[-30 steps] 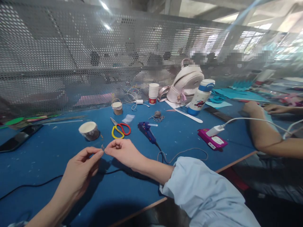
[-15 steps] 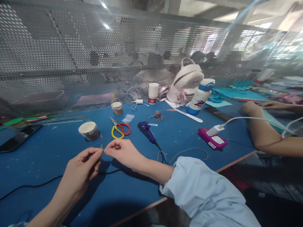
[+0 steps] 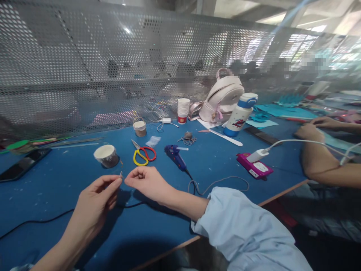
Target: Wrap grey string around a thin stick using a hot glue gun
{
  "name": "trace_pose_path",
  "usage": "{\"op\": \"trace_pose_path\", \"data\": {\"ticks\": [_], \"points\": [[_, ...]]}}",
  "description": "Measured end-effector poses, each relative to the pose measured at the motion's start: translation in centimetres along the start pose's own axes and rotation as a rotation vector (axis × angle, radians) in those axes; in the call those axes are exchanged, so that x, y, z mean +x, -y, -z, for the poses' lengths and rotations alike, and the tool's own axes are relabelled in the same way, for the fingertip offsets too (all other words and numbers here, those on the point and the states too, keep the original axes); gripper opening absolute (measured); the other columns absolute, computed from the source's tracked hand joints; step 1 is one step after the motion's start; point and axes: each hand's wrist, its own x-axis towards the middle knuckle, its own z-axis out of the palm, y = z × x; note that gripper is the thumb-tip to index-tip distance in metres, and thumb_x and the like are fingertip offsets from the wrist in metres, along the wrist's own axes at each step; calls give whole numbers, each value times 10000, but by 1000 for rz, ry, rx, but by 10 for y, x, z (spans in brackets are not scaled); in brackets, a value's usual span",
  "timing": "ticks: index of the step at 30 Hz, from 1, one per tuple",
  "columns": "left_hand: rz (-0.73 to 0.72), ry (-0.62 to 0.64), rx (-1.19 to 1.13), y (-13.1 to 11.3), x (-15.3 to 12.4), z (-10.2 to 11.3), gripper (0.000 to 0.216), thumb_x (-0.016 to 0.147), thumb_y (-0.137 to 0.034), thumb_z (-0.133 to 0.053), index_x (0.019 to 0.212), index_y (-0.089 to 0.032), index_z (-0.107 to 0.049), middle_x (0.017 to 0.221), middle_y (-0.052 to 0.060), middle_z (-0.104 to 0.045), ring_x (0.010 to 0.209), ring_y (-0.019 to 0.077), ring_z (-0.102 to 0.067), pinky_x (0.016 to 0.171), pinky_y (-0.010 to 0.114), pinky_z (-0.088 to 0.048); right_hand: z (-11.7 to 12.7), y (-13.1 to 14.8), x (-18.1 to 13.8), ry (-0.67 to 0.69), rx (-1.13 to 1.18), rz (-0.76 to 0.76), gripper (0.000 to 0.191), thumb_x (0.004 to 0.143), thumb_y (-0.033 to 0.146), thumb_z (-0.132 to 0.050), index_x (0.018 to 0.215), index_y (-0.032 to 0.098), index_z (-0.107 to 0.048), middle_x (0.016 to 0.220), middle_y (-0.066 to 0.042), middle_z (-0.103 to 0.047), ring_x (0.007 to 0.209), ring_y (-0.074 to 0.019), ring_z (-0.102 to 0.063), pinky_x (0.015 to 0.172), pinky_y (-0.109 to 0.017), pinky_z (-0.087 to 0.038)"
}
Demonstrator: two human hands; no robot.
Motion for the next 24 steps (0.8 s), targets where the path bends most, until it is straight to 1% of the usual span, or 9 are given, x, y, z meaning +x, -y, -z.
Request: {"op": "trace_pose_path", "data": {"ticks": [5, 7, 11, 16, 20, 22, 24], "points": [[28, -2, -38, 0, 1, -1, 303, 549, -349, -806, 710, -144, -652, 400, -81, -411, 365, 38, -290, 365, 176, -191, 0, -1, -1, 4, -54, 36, 129, 724, 256, -637, 722, 131, -603, 611, 43, -511, 567, -60, -410, 548, -196, -331], [34, -10, -49, -1, 1, -1, 312, 522, -343, -818, 697, -142, -655, 400, -77, -425, 358, 36, -291, 360, 178, -187, 0, 0, -2, 16, -83, 39, 109, 730, 240, -624, 724, 133, -605, 614, 43, -511, 570, -62, -416, 553, -198, -340], [30, -30, -48, -3, 1, -1, 315, 506, -330, -826, 694, -131, -670, 403, -75, -433, 355, 30, -289, 357, 178, -182, -1, 1, -4, 30, -121, 37, 110, 730, 242, -626, 719, 136, -599, 594, 53, -492, 555, -64, -405, 543, -201, -344], [16, -43, -57, -3, 2, 0, 306, 498, -312, -832, 691, -130, -681, 443, -58, -488, 366, 27, -310, 358, 177, -194, -2, -3, -5, 60, -152, 56, 109, 743, 249, -615, 732, 142, -597, 601, 49, -506, 556, -67, -424, 531, -194, -355], [24, -43, -76, -4, 3, 1, 290, 504, -309, -828, 666, -128, -670, 414, -67, -460, 358, 26, -298, 356, 178, -187, -3, -2, -8, 85, -220, 31, 136, 768, 280, -600, 734, 148, -599, 586, 46, -514, 541, -72, -440, 528, -196, -376], [35, -32, -88, -5, 3, 2, 284, 510, -309, -826, 658, -127, -666, 401, -73, -437, 353, 23, -281, 354, 177, -176, 1, 3, -12, 91, -311, 52, 155, 778, 308, -602, 777, 153, -616, 635, 27, -561, 579, -87, -483, 559, -206, -404], [51, -25, -102, -6, 4, 3, 281, 510, -308, -828, 653, -127, -668, 402, -76, -429, 351, 19, -269, 352, 175, -168, 10, 10, -18, 85, -448, 155, 177, 778, 323, -616, 856, 166, -637, 782, -11, -632, 694, -119, -546, 645, -233, -438]]}}
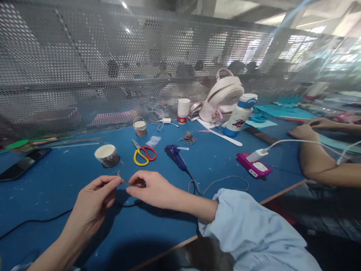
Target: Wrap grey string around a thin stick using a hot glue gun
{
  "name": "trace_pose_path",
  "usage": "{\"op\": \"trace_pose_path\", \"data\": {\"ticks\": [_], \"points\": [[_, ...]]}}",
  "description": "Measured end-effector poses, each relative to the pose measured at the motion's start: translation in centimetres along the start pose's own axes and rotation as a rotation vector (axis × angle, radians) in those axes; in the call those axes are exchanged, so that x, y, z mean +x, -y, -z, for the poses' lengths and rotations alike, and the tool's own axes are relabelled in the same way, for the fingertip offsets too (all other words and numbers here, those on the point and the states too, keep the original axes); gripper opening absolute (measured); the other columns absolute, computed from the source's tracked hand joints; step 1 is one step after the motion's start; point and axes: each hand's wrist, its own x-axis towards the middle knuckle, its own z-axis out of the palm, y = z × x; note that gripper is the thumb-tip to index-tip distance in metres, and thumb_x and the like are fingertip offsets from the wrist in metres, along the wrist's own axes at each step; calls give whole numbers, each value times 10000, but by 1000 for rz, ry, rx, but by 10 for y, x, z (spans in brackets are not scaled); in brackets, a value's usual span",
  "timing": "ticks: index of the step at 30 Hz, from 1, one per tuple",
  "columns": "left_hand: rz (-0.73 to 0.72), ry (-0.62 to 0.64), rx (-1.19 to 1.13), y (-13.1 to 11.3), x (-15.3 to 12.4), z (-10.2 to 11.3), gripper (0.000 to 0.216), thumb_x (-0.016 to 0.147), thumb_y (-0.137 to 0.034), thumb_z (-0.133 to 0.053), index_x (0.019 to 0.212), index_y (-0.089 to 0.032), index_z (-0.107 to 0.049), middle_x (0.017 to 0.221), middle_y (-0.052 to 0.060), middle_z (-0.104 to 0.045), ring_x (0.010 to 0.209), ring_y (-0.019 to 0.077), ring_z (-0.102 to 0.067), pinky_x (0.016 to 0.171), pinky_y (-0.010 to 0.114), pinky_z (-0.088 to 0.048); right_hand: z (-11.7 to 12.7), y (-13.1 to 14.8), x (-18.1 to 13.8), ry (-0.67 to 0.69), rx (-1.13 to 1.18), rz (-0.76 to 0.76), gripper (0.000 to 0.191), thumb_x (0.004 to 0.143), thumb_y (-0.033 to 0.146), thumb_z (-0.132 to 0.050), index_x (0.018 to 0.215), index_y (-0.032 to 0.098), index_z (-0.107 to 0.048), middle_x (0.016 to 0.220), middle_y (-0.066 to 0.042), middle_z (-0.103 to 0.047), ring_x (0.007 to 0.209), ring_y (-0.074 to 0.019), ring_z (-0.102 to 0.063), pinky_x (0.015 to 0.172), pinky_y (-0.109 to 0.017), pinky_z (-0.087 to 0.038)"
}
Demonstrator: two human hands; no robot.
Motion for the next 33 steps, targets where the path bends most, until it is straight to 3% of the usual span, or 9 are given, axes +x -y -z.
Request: {"op": "trace_pose_path", "data": {"ticks": [4, 7, 10, 14, 16, 20, 24, 30, 33], "points": [[32, -9, -15, -3, 0, 1, 274, 499, -301, -833, 644, -132, -674, 443, -67, -456, 362, 15, -279, 348, 170, -165, 48, -1, -19, -153, -289, 148, 165, 819, 297, -574, 912, 183, -648, 925, -48, -659, 803, -153, -585, 754, -276, -432], [46, -14, -11, -4, 0, 1, 263, 499, -298, -832, 633, -135, -675, 462, -59, -470, 375, 15, -281, 348, 168, -172, 89, -11, -32, -283, -510, -3, 177, 841, 304, -530, 811, 178, -651, 755, -29, -642, 670, -140, -549, 650, -270, -396], [58, 0, -3, -2, 1, 1, 260, 508, -301, -832, 633, -137, -675, 449, -64, -445, 380, 16, -271, 350, 167, -172, 105, -20, -36, -297, -562, -110, 185, 829, 292, -529, 746, 166, -637, 686, -18, -613, 612, -124, -511, 598, -260, -366], [75, 38, 6, 0, 1, 0, 256, 541, -313, -822, 646, -135, -671, 435, -69, -425, 376, 15, -268, 355, 164, -173, 70, -19, -23, -123, -256, -85, 163, 799, 292, -575, 892, 170, -630, 689, 1, -602, 611, -108, -524, 598, -238, -403], [67, 43, 8, 1, 1, 0, 260, 547, -315, -820, 647, -132, -665, 424, -72, -417, 370, 15, -263, 354, 163, -168, 40, -16, -11, -5, -32, -131, 310, 779, 292, -600, 1064, 173, -573, 664, 23, -579, 543, -94, -507, 535, -224, -411], [75, 40, -12, 3, 3, 0, 280, 528, -306, -832, 648, -133, -648, 389, -93, -372, 351, 14, -243, 347, 159, -158, -2, -16, 11, 176, 378, -217, 283, 765, 255, -606, 1019, 154, -535, 871, -30, -624, 522, -76, -553, 492, -223, -462], [142, 51, -30, 6, 7, 1, 296, 509, -283, -846, 655, -126, -643, 400, -95, -382, 346, 2, -240, 339, 146, -141, -9, -18, 13, 125, 359, -190, 130, 798, 266, -586, 787, 137, -568, 652, 11, -600, 463, -44, -492, 462, -169, -421], [190, 76, -68, 8, 8, 1, 311, 490, -256, -856, 671, -121, -642, 568, -13, -600, 340, -23, -252, 322, 140, -136, -10, -23, 10, 176, 351, -213, 201, 796, 320, -599, 716, 137, -579, 673, -5, -641, 424, -39, -478, 418, -163, -407], [193, 68, -83, 8, 7, 1, 308, 487, -245, -860, 665, -126, -639, 515, -38, -562, 337, -19, -248, 318, 140, -142, -14, -26, 12, 196, 319, -220, 233, 798, 360, -595, 724, 140, -576, 701, -14, -649, 425, -45, -482, 405, -164, -394]]}}
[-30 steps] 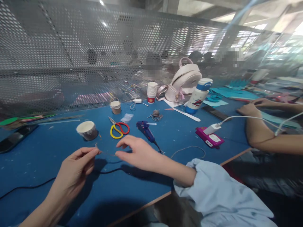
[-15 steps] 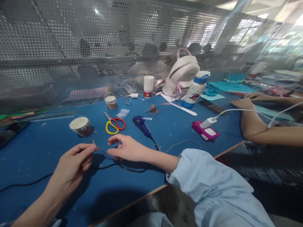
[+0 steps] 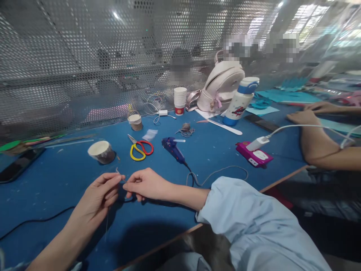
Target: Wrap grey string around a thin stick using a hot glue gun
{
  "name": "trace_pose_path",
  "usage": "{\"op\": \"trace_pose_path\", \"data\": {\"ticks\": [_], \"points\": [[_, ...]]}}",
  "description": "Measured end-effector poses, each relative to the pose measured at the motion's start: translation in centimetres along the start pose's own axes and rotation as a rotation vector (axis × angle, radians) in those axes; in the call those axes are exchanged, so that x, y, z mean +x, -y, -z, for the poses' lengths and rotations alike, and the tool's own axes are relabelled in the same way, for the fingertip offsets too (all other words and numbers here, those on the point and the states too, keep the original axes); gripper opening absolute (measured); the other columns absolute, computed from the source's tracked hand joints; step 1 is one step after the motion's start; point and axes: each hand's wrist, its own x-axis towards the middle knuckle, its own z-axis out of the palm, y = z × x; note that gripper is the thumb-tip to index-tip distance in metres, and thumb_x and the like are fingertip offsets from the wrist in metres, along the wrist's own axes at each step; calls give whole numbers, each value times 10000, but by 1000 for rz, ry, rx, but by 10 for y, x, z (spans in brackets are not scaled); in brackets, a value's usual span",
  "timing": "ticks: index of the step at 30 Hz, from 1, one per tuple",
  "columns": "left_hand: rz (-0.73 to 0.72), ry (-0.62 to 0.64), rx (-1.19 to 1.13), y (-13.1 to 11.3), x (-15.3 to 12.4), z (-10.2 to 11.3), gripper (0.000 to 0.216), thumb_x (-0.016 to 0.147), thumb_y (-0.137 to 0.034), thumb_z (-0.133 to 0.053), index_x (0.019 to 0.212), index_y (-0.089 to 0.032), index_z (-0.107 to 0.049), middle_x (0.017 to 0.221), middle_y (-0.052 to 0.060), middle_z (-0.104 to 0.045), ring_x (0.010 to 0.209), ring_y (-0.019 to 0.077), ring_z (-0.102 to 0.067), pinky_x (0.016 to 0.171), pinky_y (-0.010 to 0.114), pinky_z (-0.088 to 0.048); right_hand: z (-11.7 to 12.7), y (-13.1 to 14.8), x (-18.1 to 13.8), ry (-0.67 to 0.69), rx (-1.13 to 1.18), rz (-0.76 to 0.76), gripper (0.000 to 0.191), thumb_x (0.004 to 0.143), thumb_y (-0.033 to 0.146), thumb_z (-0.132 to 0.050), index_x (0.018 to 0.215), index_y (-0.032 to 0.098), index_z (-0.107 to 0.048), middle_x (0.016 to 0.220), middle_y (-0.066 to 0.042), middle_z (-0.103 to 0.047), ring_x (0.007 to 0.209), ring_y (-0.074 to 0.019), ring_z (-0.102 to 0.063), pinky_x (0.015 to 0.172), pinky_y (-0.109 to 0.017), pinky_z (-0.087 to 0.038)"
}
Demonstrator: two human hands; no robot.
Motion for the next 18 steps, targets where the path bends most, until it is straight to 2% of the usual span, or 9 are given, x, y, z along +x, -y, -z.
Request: {"op": "trace_pose_path", "data": {"ticks": [2, 4, 7, 8, 9, 11, 13, 16, 18], "points": [[9, -3, -5, 0, 0, 0, 306, 484, -239, -862, 664, -132, -639, 446, -74, -475, 339, -13, -239, 317, 137, -146, 1, 0, -1, 10, -107, 5, 228, 829, 359, -553, 781, 141, -597, 738, -24, -660, 446, -55, -500, 422, -174, -402], [17, -6, -2, -1, 1, 1, 311, 476, -240, -866, 660, -135, -640, 410, -100, -394, 342, -9, -227, 315, 133, -150, 6, 5, -9, 2, -343, 89, 230, 834, 345, -550, 913, 142, -625, 859, -56, -675, 534, -82, -556, 504, -205, -447], [28, -32, 11, -2, 3, 5, 336, 445, -261, -876, 654, -134, -646, 418, -104, -374, 343, -12, -216, 307, 128, -154, 25, 18, -32, -84, -758, 333, 378, 819, 313, -589, 1159, 149, -576, 1188, -125, -596, 863, -164, -613, 732, -271, -475], [27, -44, 8, -3, 4, 6, 351, 429, -272, -879, 654, -133, -650, 436, -96, -398, 347, -14, -224, 305, 124, -157, 34, 23, -43, -123, -845, 385, 385, 833, 305, -574, 1185, 150, -565, 1231, -127, -574, 945, -179, -596, 779, -276, -461], [33, -55, 9, -3, 5, 8, 360, 417, -274, -882, 659, -135, -655, 447, -93, -406, 353, -12, -240, 307, 121, -167, 45, 29, -53, -158, -901, 394, 348, 855, 304, -548, 1165, 150, -581, 1189, -115, -602, 960, -178, -592, 786, -268, -450], [55, -81, 9, -4, 6, 10, 375, 391, -263, -887, 664, -138, -662, 443, -99, -383, 353, -11, -237, 303, 119, -171, 70, 38, -73, -186, -969, 266, 259, 890, 340, -494, 980, 163, -661, 914, -62, -685, 789, -148, -612, 696, -241, -433], [62, -82, 11, -4, 7, 10, 375, 390, -260, -886, 663, -137, -661, 451, -98, -386, 356, -12, -235, 301, 120, -173, 98, 43, -86, -205, -1054, 63, 349, 903, 418, -449, 807, 171, -677, 706, -35, -663, 643, -136, -583, 601, -238, -385], [64, -60, 21, -1, 7, 8, 357, 408, -249, -881, 653, -135, -646, 451, -101, -379, 359, -11, -230, 306, 123, -179, 132, 38, -84, -279, -1147, -216, 449, 847, 552, -465, 752, 167, -675, 718, -69, -668, 655, -176, -578, 563, -260, -340], [72, -38, 34, 2, 7, 6, 346, 435, -271, -873, 645, -134, -635, 425, -109, -350, 349, -9, -210, 305, 129, -166, 144, 27, -71, -272, -1073, -236, 459, 821, 584, -477, 851, 170, -672, 819, -78, -684, 707, -188, -590, 587, -263, -360]]}}
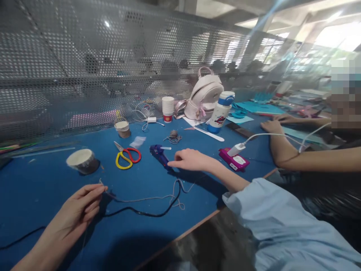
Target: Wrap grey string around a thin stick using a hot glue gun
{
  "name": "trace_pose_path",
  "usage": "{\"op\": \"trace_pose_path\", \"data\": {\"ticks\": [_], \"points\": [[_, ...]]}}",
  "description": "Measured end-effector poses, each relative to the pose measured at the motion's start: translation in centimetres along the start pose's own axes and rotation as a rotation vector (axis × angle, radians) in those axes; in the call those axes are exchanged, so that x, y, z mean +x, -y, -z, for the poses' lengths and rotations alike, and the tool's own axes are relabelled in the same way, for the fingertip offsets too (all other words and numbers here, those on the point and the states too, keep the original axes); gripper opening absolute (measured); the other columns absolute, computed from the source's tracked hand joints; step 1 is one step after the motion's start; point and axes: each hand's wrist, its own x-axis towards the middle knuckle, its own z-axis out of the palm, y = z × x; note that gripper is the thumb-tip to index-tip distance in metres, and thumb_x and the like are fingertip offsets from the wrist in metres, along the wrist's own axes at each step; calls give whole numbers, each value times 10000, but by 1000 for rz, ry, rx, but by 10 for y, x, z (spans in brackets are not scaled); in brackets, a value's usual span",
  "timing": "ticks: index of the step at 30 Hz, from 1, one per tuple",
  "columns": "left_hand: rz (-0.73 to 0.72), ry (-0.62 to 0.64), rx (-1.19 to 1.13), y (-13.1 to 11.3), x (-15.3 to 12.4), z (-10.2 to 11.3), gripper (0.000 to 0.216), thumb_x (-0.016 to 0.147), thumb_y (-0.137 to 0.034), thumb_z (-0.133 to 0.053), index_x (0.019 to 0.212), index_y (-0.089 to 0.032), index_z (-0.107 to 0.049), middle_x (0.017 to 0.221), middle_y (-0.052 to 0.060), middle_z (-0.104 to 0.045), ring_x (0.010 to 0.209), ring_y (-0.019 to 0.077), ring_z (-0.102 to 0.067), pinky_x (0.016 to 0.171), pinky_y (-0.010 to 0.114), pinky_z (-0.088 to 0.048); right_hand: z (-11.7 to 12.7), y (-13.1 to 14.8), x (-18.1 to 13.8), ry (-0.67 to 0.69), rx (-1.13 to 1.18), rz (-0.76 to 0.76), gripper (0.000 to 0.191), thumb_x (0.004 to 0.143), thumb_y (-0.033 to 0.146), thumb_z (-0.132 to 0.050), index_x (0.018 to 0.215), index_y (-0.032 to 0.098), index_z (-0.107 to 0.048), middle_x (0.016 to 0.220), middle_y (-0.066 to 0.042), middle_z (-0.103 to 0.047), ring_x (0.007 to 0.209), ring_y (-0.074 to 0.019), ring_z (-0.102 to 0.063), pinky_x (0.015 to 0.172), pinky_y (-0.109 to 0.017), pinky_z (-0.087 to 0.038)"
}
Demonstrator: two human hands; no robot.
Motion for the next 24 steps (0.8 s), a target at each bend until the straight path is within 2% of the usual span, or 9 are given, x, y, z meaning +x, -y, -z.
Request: {"op": "trace_pose_path", "data": {"ticks": [4, 9, 13, 16, 18, 20, 22, 24], "points": [[8, 18, 32, 7, 4, 0, 302, 505, -264, -848, 665, -137, -624, 415, -106, -355, 344, -6, -218, 313, 131, -149, -25, -3, 35, -57, 199, 97, 440, 813, 551, -501, 941, 150, -630, 887, -77, -667, 752, -180, -580, 649, -268, -401], [12, 16, 45, 11, 8, -1, 274, 531, -232, -830, 672, -140, -615, 440, -86, -430, 341, -6, -237, 313, 139, -133, -52, -3, 63, -133, 433, 122, 393, 787, 495, -524, 897, 127, -609, 736, -41, -611, 664, -161, -547, 599, -268, -405], [22, 24, 57, 12, 9, -2, 283, 525, -229, -829, 671, -138, -604, 424, -95, -407, 345, 0, -243, 312, 141, -126, -60, -3, 68, -205, 536, 93, 278, 755, 398, -549, 819, 134, -608, 701, -27, -589, 636, -148, -530, 580, -263, -403], [20, 37, 65, 13, 9, -2, 288, 532, -241, -824, 679, -142, -597, 410, -103, -384, 346, 3, -236, 317, 144, -122, -58, 7, 59, -274, 616, 30, 215, 739, 351, -552, 778, 147, -608, 744, -45, -620, 639, -143, -547, 579, -259, -416], [21, 39, 66, 13, 8, -2, 293, 534, -251, -821, 676, -148, -587, 398, -112, -358, 342, 5, -224, 321, 148, -116, -54, 18, 47, -212, 793, 57, 221, 742, 321, -527, 835, 139, -610, 776, -63, -649, 625, -140, -575, 587, -263, -442], [22, 36, 70, 13, 5, -3, 299, 532, -255, -821, 673, -152, -579, 396, -113, -350, 342, 5, -218, 327, 153, -114, -50, 30, 32, -61, 971, 142, 237, 745, 284, -498, 888, 124, -599, 721, -60, -654, 584, -139, -592, 589, -273, -466], [16, 39, 71, 13, 1, -6, 309, 525, -258, -825, 674, -152, -576, 398, -113, -350, 345, 6, -213, 334, 158, -116, -47, 42, 15, 45, 984, 210, 207, 748, 266, -501, 868, 126, -594, 593, -13, -603, 517, -126, -561, 547, -261, -457], [10, 38, 72, 13, -2, -9, 322, 512, -263, -832, 676, -152, -577, 395, -115, -340, 347, 6, -205, 339, 163, -111, -46, 51, 0, 63, 853, 212, 181, 768, 301, -525, 818, 143, -597, 514, 31, -526, 474, -105, -504, 505, -235, -420]]}}
